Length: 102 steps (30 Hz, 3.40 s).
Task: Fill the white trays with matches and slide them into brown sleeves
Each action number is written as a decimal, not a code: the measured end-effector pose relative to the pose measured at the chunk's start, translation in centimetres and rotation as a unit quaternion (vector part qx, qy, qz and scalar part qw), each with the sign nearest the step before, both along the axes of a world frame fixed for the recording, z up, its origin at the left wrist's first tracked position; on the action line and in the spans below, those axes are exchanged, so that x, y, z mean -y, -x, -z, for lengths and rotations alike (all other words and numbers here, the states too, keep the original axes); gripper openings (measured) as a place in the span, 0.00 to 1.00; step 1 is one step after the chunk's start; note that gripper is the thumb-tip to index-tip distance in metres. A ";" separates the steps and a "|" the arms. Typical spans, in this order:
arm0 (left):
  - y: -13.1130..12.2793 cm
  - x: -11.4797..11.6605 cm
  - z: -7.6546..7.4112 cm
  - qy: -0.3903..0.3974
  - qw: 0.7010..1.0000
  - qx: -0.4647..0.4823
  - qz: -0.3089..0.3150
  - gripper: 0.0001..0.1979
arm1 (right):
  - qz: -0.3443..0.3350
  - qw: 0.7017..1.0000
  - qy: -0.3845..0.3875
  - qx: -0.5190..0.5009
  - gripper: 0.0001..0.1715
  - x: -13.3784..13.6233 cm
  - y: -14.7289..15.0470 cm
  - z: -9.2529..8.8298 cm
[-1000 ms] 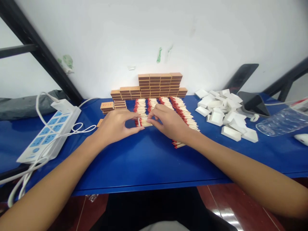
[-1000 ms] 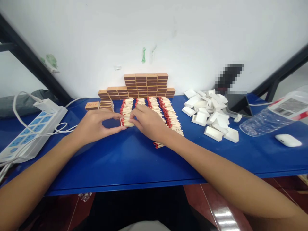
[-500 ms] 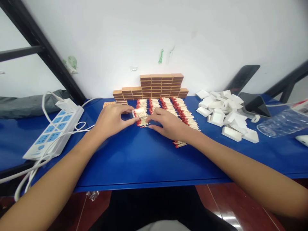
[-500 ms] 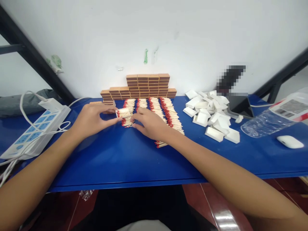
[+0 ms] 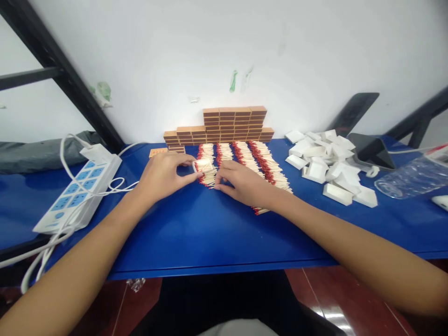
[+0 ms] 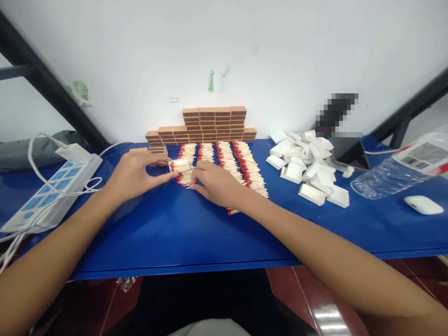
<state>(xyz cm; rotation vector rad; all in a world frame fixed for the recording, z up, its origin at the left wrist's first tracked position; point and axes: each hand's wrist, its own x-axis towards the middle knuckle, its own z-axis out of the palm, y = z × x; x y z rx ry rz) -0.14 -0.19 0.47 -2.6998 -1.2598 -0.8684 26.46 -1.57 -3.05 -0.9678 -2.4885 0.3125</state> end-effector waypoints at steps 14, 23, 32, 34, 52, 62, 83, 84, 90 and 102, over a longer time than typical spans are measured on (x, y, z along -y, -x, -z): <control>0.1 -0.1 -0.1 -0.002 1.000 -0.004 0.003 0.14 | 0.002 0.999 0.038 0.013 0.06 -0.2 -0.2 -0.6; -0.9 1.0 0.3 0.000 0.998 0.019 0.068 0.18 | 0.056 0.996 -0.036 -0.061 0.03 -0.1 -0.8 -1.7; -1.3 1.5 0.7 -0.003 0.994 0.030 0.100 0.18 | 0.039 0.994 -0.069 -0.076 0.04 -0.1 -0.4 -1.1; -1.4 1.5 0.7 0.002 0.994 0.032 0.102 0.17 | 0.039 0.994 -0.067 -0.080 0.05 -0.1 -0.4 -1.1; -0.3 0.4 -0.5 0.011 1.000 0.028 -0.004 0.14 | 0.004 1.000 -0.014 -0.027 0.06 -0.4 -0.5 0.1; -0.3 0.3 -0.3 0.005 1.000 0.025 0.003 0.15 | 0.000 1.000 -0.008 -0.019 0.06 -0.6 -0.1 0.7; -1.5 1.5 0.5 0.074 0.991 0.060 0.089 0.17 | 0.033 0.992 -0.077 -0.097 0.05 -0.3 0.2 -0.7; -1.5 1.5 0.4 0.079 0.991 0.067 0.084 0.17 | 0.033 0.991 -0.076 -0.104 0.05 -0.3 0.2 -0.7; -1.0 0.7 -0.1 0.065 0.994 0.081 0.023 0.14 | 0.052 0.985 -0.082 -0.141 0.06 -0.3 0.3 -0.5; -0.3 0.0 0.0 0.043 0.997 0.061 -0.003 0.12 | 0.014 0.999 -0.022 -0.031 0.04 -0.8 0.3 0.9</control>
